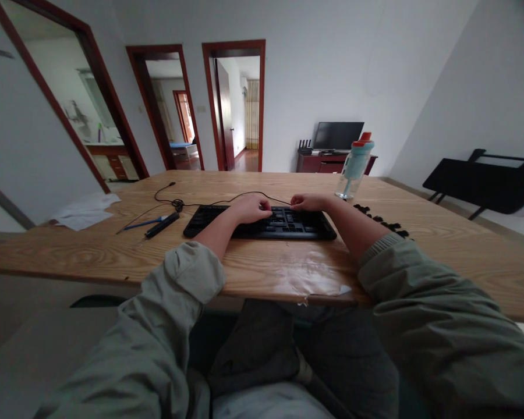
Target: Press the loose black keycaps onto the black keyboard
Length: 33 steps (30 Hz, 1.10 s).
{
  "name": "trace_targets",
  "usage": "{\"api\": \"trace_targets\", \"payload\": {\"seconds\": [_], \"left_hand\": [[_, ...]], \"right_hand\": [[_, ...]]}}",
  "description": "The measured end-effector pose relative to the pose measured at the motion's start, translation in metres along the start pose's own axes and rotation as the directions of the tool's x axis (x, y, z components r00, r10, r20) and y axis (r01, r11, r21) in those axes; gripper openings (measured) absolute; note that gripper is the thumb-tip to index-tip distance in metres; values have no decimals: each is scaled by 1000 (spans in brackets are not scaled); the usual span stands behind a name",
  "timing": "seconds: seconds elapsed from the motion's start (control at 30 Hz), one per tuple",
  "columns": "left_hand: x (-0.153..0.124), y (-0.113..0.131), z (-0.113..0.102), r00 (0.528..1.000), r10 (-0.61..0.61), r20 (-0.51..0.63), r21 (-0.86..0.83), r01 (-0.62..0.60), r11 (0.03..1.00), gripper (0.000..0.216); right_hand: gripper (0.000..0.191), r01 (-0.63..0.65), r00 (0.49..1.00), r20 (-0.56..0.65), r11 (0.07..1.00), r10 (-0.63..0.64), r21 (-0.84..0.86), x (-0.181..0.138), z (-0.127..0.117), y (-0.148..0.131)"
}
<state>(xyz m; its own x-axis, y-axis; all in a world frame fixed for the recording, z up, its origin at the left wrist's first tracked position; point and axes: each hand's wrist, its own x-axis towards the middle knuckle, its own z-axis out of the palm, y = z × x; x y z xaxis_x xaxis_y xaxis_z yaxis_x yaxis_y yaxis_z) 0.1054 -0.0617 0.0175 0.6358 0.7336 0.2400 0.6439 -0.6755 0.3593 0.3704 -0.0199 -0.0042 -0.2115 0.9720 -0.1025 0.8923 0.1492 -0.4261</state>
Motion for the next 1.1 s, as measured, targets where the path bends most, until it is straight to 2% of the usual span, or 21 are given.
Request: {"api": "trace_targets", "payload": {"seconds": [0.07, 0.13, 0.2, 0.27, 0.33, 0.47, 0.57, 0.67, 1.1], "left_hand": [[1, 3, 2, 1000, 5, -10, -12, -6, 1000, 20], [1, 3, 4, 999, 22, -24, -22, -22, 1000, 19], [4, 0, 6, 999, 22, -45, -42, -24, 999, 20], [11, -3, 9, 998, 9, -68, -63, -13, 998, 23], [20, -5, 12, 997, -12, -82, -63, 7, 998, 26], [45, 0, 19, 999, -28, -42, -1, 28, 1000, 28], [62, 5, 26, 999, -26, 18, 32, 26, 999, 28], [73, 6, 34, 997, -35, 62, 46, 32, 998, 30], [83, -6, 42, 992, -13, 128, -19, 16, 1000, 38]], "right_hand": [[24, -2, 1000, -30, 999, 1, -45, -3, 0, -3], [23, -9, 989, -145, 998, 0, -59, -11, -2, -4], [26, -36, 945, -325, 999, 29, -14, -23, -6, -3], [30, -27, 878, -475, 997, 55, 66, -36, -10, -2], [30, 8, 841, -537, 993, 58, 120, -48, -11, -4], [28, 64, 870, -492, 996, -26, 59, -59, -2, -14], [27, 121, 884, -447, 990, -138, -66, -55, 11, -17], [28, 133, 895, -410, 982, -177, -135, -47, 21, -16], [26, 180, 897, -370, 965, -240, -189, -31, 31, -13]]}}
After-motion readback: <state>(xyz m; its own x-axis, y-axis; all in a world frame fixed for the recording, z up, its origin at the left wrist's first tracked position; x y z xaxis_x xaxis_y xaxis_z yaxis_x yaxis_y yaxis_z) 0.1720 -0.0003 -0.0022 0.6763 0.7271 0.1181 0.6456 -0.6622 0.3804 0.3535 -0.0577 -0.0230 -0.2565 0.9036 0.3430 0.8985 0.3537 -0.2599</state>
